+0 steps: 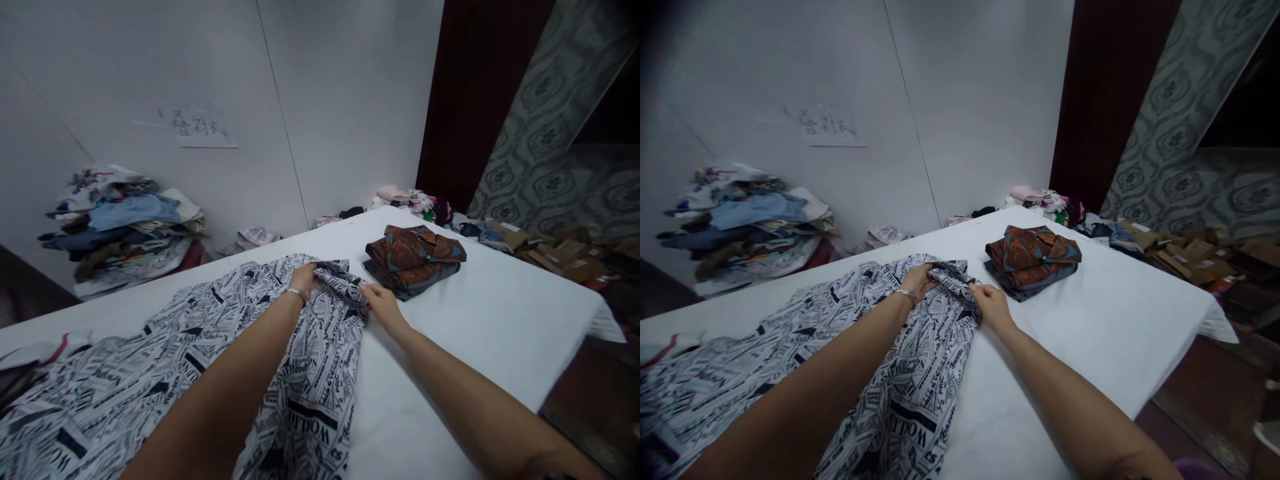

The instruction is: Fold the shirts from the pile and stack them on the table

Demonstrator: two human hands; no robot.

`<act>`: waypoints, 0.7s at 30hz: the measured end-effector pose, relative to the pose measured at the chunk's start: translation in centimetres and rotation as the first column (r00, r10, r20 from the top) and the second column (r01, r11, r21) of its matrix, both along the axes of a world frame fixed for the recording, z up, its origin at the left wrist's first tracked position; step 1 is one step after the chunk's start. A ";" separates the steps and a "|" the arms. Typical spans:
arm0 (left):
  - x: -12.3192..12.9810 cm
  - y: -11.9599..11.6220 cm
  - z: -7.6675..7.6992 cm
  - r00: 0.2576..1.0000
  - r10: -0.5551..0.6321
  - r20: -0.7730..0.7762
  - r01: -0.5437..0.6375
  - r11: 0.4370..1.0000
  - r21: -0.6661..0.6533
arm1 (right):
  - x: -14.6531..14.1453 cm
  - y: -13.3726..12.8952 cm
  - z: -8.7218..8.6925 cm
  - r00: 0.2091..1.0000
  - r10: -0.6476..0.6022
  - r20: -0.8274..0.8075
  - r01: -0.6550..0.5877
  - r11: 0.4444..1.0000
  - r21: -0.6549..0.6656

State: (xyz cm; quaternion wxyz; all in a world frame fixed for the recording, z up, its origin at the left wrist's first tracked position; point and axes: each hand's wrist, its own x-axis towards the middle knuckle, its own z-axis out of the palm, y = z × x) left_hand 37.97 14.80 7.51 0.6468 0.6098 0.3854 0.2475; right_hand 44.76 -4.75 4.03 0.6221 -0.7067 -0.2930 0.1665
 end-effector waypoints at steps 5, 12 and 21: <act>-2.5 -1.4 0.5 0.973 0.117 0.198 -0.062 0.962 -0.266 | 0.2 0.0 0.0 0.990 0.004 -0.143 0.001 0.999 0.038; -6.2 -1.8 0.1 0.950 0.230 0.209 -0.145 0.923 -0.357 | -3.0 -1.0 1.0 0.868 0.175 0.465 -0.153 0.985 -0.086; -8.8 -3.5 2.2 0.980 0.066 0.188 -0.043 0.991 -0.126 | -5.1 0.5 5.0 0.690 0.380 0.616 -0.168 0.912 -0.375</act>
